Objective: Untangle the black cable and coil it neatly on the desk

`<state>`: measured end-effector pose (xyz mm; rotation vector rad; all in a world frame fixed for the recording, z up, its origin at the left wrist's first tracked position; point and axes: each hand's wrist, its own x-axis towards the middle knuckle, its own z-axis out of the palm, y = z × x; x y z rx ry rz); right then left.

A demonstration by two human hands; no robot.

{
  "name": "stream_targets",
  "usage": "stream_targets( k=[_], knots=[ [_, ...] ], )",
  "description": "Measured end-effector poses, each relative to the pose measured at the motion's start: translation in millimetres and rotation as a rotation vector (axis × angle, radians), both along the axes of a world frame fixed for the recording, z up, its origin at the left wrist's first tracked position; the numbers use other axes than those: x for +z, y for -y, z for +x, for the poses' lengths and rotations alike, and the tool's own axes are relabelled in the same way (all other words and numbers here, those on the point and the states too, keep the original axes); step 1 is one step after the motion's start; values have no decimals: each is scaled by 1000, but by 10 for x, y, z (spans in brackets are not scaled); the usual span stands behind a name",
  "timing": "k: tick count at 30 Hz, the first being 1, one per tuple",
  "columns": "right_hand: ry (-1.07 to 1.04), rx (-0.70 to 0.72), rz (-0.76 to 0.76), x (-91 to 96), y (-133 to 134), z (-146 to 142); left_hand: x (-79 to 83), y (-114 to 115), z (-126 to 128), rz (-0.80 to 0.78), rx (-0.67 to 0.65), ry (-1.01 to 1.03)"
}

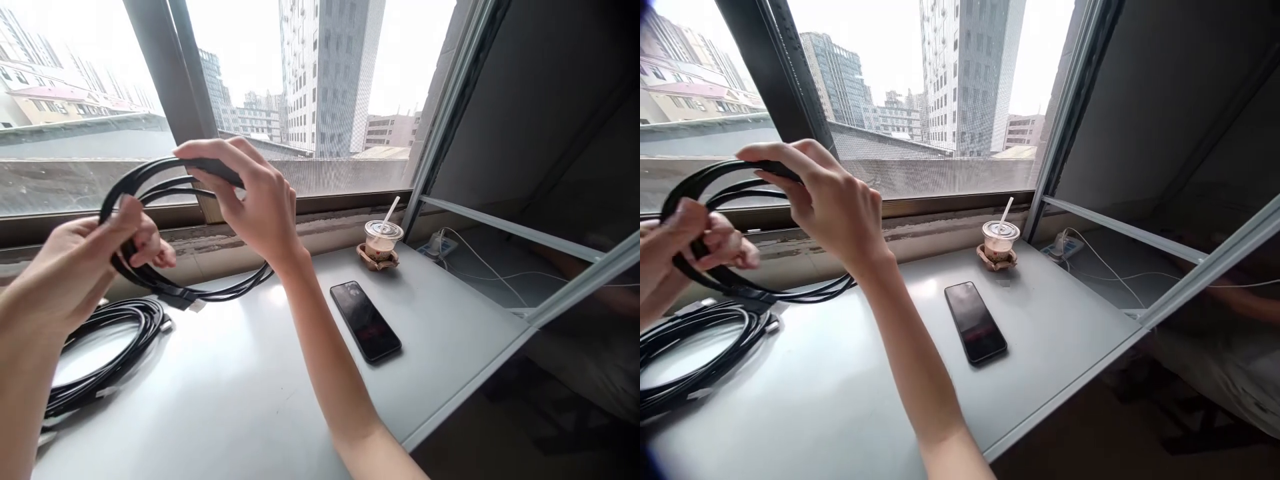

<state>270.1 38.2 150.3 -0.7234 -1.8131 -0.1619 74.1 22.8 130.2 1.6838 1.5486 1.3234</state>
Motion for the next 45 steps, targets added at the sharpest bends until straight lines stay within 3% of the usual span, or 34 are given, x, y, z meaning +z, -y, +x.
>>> stream_targets(
  k=[4,10,15,18,21,23,26,29,32,36,41,45],
  knots=[
    [-100,-4,4,-1,13,8,9,32,15,48,-44,-62],
    [-18,81,-213,-12,27,29,65,116,210,130,-172,369],
    [133,66,-442,-29,36,56,78,160,262,94,-115,462],
    [254,18,-808,-157,-66,71,33,126,194,-147,-175,240],
    [383,107,-1137,-421,-269,84,-88,47,107,-477,-286,-162],
    [441,172,-1306,-635,-411,83,-223,-31,79,-605,-254,-297],
    [484,214,-1466,-926,-572,59,-454,-171,73,-662,-146,-368],
    [519,229,-1536,-1141,-665,8,-604,-288,43,-637,-56,-394],
    [533,236,-1551,-1285,-713,-53,-596,-320,-41,-579,-3,-401],
    [537,196,-1549,-1371,-734,-97,-403,-219,-176,-528,24,-383],
    [561,95,-1550,-1345,-708,-94,-87,12,-297,-432,82,-265],
    [534,47,-1432,-1269,-699,-76,41,87,-401,-408,180,-211]
  ],
)
